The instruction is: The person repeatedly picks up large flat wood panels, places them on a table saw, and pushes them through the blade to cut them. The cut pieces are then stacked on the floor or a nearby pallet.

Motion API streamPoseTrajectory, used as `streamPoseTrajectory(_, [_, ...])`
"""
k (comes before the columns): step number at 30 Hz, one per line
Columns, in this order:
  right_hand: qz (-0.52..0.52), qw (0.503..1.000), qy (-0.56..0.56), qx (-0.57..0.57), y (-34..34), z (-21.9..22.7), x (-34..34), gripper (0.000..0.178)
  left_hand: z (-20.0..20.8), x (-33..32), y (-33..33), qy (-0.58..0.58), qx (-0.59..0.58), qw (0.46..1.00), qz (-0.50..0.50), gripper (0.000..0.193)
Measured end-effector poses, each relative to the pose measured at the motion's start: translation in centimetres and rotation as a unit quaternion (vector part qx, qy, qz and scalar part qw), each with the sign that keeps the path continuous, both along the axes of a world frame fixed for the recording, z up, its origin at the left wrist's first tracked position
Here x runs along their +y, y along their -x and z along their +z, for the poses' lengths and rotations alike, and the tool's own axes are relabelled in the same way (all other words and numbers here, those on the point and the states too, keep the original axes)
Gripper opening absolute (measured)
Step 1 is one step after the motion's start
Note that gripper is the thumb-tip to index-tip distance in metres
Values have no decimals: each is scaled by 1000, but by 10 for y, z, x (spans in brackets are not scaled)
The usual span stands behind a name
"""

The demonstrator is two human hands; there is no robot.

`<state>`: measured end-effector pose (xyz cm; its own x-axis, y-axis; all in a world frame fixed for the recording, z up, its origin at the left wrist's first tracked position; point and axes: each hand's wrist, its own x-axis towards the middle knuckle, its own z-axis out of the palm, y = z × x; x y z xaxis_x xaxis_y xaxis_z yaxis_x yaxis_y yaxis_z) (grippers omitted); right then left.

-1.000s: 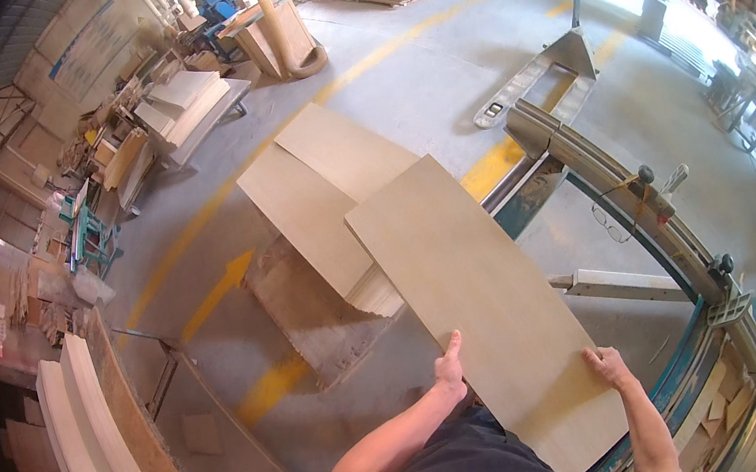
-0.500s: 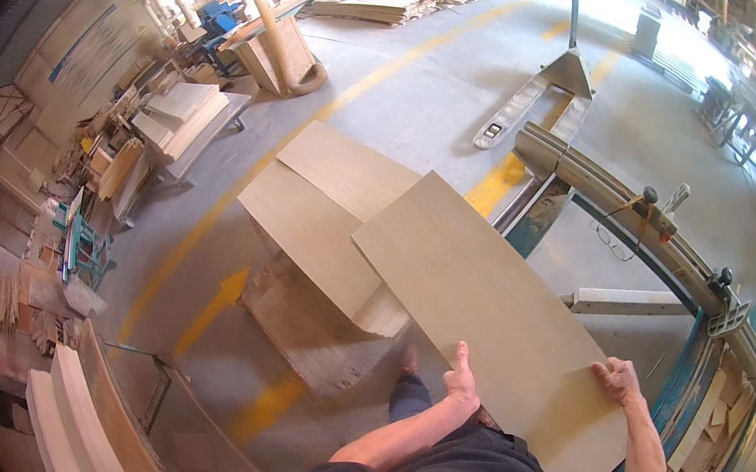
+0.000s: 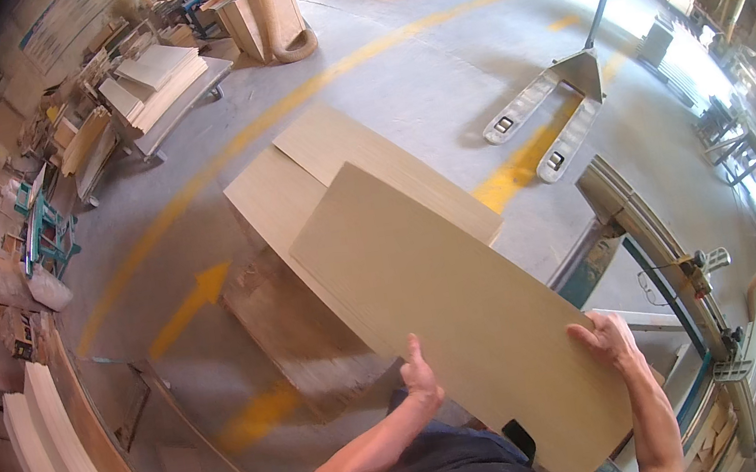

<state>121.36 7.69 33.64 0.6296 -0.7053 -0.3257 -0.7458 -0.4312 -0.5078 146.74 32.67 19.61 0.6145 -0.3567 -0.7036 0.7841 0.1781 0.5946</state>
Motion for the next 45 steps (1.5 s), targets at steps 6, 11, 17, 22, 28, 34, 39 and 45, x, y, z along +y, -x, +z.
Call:
streamPoseTrajectory(6, [49, 998, -43, -16, -183, 1, -13, 61, -9, 8, -160, 27, 0, 998, 63, 66])
streamPoseTrajectory(11, [49, 995, -78, -39, -300, -57, -12, 66, -31, 13, -295, -49, -8, 995, 86, 64])
streamPoseTrajectory(17, [60, 992, -110, -29, -403, -128, 2, 71, -58, 20, -419, -86, -59, 991, 90, 69])
streamPoseTrajectory(22, [45, 989, -128, -54, -454, -166, 7, 70, -97, 25, -474, -150, -82, 976, 131, 71])
streamPoseTrajectory(28, [23, 985, -166, -47, -481, -200, 9, 66, -124, 28, -507, -177, -92, 974, 104, 71])
streamPoseTrajectory(34, [13, 982, -186, -38, -485, -216, 9, 63, -136, 26, -511, -200, -116, 969, 87, 73])
streamPoseTrajectory(39, [11, 982, -181, -52, -493, -223, 5, 62, -149, 25, -520, -186, -123, 972, 79, 72])
streamPoseTrajectory(45, [87, 984, 131, -88, -463, -203, 12, 45, -95, 72, -529, -576, -358, 682, -273, 63])
